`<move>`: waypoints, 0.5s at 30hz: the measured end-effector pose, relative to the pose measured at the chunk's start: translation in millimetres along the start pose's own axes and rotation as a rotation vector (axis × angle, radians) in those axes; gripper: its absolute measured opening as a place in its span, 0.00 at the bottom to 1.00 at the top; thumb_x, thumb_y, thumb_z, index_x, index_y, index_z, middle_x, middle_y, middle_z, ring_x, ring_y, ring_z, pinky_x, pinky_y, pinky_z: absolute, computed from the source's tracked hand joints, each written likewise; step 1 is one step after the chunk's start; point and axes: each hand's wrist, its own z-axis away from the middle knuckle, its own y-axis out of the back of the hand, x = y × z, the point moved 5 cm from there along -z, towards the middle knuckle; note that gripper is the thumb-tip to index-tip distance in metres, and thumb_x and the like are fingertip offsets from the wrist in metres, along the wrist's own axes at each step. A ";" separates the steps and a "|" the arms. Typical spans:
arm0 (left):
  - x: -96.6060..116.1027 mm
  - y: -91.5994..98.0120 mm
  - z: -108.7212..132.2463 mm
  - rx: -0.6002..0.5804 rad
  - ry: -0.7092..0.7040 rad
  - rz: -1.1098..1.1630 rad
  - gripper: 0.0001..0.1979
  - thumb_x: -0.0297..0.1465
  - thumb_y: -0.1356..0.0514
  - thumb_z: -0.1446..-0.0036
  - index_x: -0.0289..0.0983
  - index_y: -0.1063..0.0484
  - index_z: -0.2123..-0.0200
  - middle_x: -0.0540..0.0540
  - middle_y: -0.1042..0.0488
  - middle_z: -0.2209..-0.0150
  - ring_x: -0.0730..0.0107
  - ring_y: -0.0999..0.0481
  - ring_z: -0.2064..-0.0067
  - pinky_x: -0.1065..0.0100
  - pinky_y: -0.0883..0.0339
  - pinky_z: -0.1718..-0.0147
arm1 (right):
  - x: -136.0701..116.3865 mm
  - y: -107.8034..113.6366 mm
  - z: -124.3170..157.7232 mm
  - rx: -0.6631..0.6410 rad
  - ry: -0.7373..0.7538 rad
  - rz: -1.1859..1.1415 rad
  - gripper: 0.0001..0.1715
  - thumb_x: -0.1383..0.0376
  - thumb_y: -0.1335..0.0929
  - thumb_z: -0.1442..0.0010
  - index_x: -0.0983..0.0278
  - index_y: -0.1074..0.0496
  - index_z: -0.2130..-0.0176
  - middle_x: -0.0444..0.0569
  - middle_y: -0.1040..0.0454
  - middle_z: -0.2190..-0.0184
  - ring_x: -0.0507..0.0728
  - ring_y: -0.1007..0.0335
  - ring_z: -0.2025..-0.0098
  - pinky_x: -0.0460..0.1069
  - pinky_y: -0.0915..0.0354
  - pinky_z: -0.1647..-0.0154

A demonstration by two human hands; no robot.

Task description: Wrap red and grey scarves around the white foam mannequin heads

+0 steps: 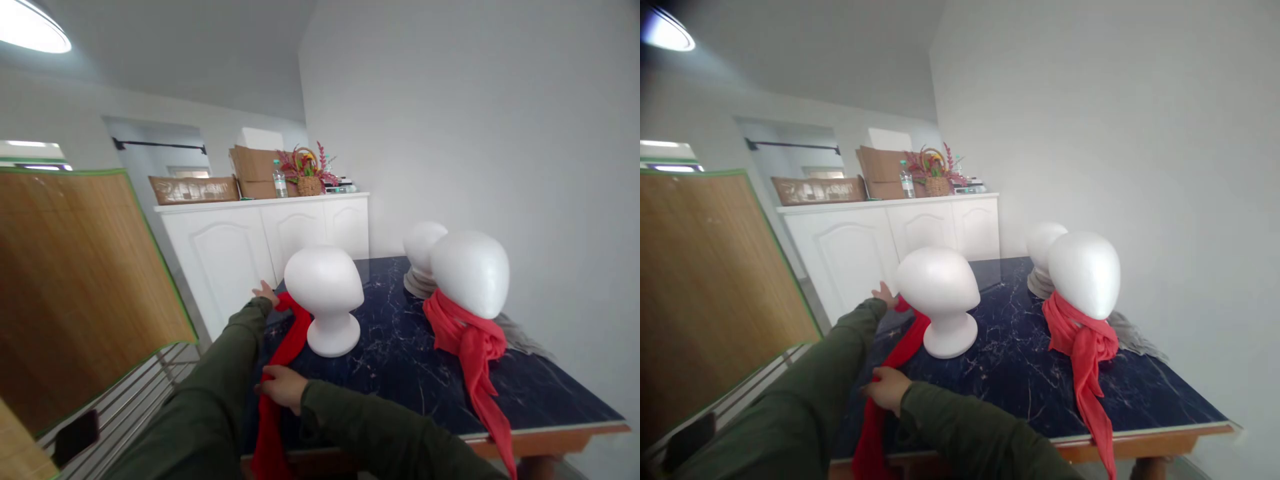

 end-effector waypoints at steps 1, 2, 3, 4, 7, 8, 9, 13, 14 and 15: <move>-3.5 -13.3 7.1 -0.010 -0.007 -0.036 0.23 0.31 0.42 0.43 0.34 0.40 0.45 0.37 0.40 0.44 0.53 0.37 0.46 0.49 0.40 0.50 | 5.4 -1.5 -2.8 -0.025 0.016 0.011 0.35 0.65 0.33 0.52 0.68 0.36 0.44 0.55 0.33 0.47 0.59 0.37 0.45 0.50 0.42 0.45; -6.2 -26.0 14.1 -0.026 -0.034 -0.063 0.23 0.29 0.42 0.44 0.33 0.41 0.45 0.35 0.41 0.43 0.52 0.39 0.44 0.49 0.43 0.47 | 8.7 -2.5 -3.8 -0.048 0.055 0.039 0.31 0.66 0.33 0.51 0.67 0.33 0.47 0.53 0.29 0.50 0.59 0.34 0.48 0.49 0.40 0.47; -7.8 -38.5 20.7 -0.054 -0.079 -0.085 0.23 0.27 0.42 0.44 0.32 0.40 0.45 0.35 0.41 0.43 0.52 0.40 0.43 0.51 0.45 0.46 | 10.2 -3.2 -3.1 -0.070 0.106 0.082 0.27 0.65 0.34 0.51 0.65 0.30 0.50 0.51 0.27 0.54 0.58 0.31 0.51 0.49 0.39 0.50; -8.6 -50.7 26.7 -0.093 -0.137 -0.106 0.21 0.27 0.42 0.45 0.33 0.38 0.47 0.36 0.39 0.44 0.53 0.40 0.42 0.54 0.47 0.44 | 10.8 -3.9 -0.9 -0.095 0.157 0.135 0.24 0.65 0.34 0.50 0.63 0.28 0.52 0.49 0.25 0.56 0.58 0.30 0.53 0.49 0.38 0.51; -11.9 -81.9 38.1 -0.220 -0.264 -0.167 0.14 0.31 0.42 0.44 0.35 0.32 0.54 0.41 0.33 0.48 0.59 0.36 0.45 0.55 0.45 0.45 | 9.4 -1.9 12.5 -0.143 0.294 0.307 0.16 0.63 0.33 0.50 0.60 0.25 0.59 0.46 0.24 0.61 0.58 0.29 0.56 0.48 0.38 0.53; -14.0 -89.5 38.7 -0.248 -0.277 -0.187 0.14 0.33 0.42 0.43 0.35 0.32 0.54 0.42 0.33 0.49 0.59 0.35 0.47 0.53 0.43 0.47 | 8.5 2.2 18.1 -0.130 0.334 0.336 0.13 0.64 0.33 0.50 0.59 0.24 0.62 0.45 0.24 0.63 0.57 0.29 0.58 0.47 0.37 0.56; -16.1 -95.5 37.6 -0.266 -0.283 -0.205 0.15 0.34 0.43 0.43 0.35 0.33 0.53 0.42 0.34 0.49 0.59 0.34 0.48 0.51 0.41 0.49 | 8.2 9.6 23.4 -0.087 0.362 0.349 0.10 0.65 0.34 0.50 0.60 0.24 0.66 0.44 0.24 0.67 0.55 0.29 0.61 0.46 0.37 0.59; -23.5 -105.0 21.6 -0.273 -0.283 -0.239 0.15 0.35 0.44 0.41 0.35 0.34 0.53 0.42 0.33 0.50 0.61 0.32 0.51 0.53 0.36 0.53 | 20.1 71.6 41.6 0.335 0.283 0.330 0.11 0.63 0.36 0.47 0.64 0.31 0.78 0.42 0.32 0.80 0.51 0.37 0.76 0.44 0.44 0.74; -25.6 -103.8 15.8 -0.260 -0.271 -0.241 0.14 0.35 0.44 0.41 0.35 0.33 0.53 0.42 0.33 0.50 0.62 0.32 0.51 0.54 0.36 0.53 | 25.3 90.4 45.9 0.452 0.243 0.333 0.13 0.62 0.36 0.47 0.64 0.34 0.80 0.41 0.35 0.82 0.50 0.39 0.77 0.45 0.46 0.75; -28.2 -101.2 9.6 -0.240 -0.251 -0.243 0.14 0.35 0.45 0.41 0.35 0.33 0.53 0.42 0.33 0.50 0.62 0.32 0.51 0.53 0.36 0.53 | 29.9 107.9 49.9 0.550 0.216 0.341 0.15 0.60 0.36 0.47 0.63 0.37 0.81 0.40 0.38 0.83 0.50 0.41 0.78 0.45 0.48 0.76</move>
